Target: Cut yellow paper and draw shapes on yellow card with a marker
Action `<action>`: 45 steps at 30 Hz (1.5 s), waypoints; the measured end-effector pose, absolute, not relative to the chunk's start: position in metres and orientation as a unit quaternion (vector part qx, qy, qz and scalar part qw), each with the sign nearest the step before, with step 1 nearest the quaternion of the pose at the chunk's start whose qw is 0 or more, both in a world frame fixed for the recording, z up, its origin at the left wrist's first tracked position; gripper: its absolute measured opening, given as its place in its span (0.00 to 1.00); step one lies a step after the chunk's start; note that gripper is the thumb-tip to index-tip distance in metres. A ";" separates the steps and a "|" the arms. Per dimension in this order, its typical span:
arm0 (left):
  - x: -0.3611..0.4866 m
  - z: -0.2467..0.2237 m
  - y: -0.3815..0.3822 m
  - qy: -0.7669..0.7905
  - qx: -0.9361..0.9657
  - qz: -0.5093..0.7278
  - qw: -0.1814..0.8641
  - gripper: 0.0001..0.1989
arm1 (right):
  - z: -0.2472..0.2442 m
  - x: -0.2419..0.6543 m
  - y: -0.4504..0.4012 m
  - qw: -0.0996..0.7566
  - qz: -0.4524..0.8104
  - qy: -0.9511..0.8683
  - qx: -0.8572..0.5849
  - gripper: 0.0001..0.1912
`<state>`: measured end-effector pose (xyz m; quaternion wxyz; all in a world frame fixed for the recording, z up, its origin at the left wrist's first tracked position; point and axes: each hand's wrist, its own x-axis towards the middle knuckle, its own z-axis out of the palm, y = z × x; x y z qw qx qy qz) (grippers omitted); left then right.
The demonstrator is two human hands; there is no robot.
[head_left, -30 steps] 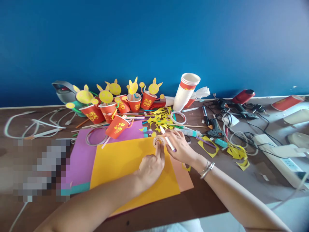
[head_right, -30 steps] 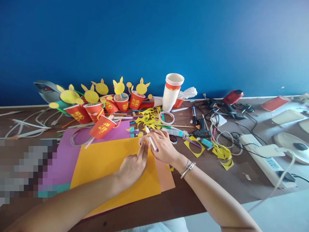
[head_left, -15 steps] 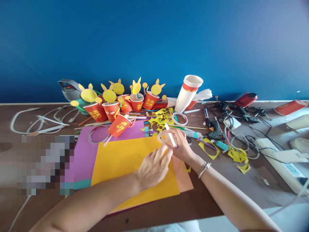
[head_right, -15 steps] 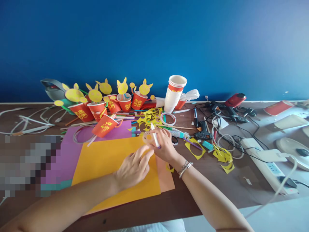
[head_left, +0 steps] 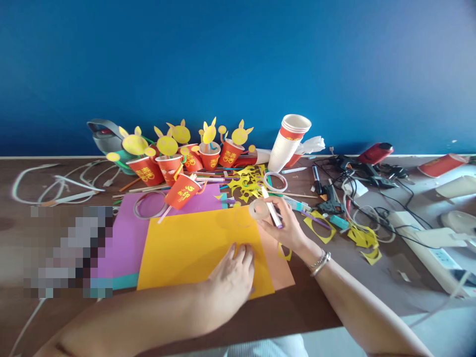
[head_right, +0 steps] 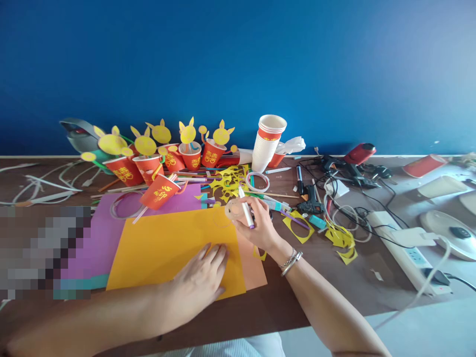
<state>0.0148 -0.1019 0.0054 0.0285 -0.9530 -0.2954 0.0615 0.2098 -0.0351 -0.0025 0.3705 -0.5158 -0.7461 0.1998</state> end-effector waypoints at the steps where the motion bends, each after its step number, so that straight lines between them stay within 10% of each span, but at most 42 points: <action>1: 0.012 0.007 -0.101 -0.295 -0.953 0.066 0.013 0.28 | 0.000 0.210 -0.036 0.347 0.198 -0.770 -0.497 0.20; 11: 0.004 0.021 -0.102 -0.317 -0.939 0.109 -0.076 0.36 | 0.009 0.203 -0.044 0.235 0.201 -0.862 -0.401 0.19; 18: 0.007 0.037 -0.089 -0.303 -0.951 0.038 -0.041 0.03 | 0.004 0.203 -0.046 0.212 0.174 -0.881 -0.387 0.18; 26: -0.002 0.006 -0.053 -0.478 -0.858 -0.173 -0.075 0.26 | 0.008 0.207 -0.047 0.186 0.175 -0.886 -0.386 0.26; 45: -0.002 -0.014 -0.044 -0.444 -0.867 -0.183 -0.136 0.22 | 0.015 0.213 -0.049 0.411 0.173 -0.776 -0.446 0.06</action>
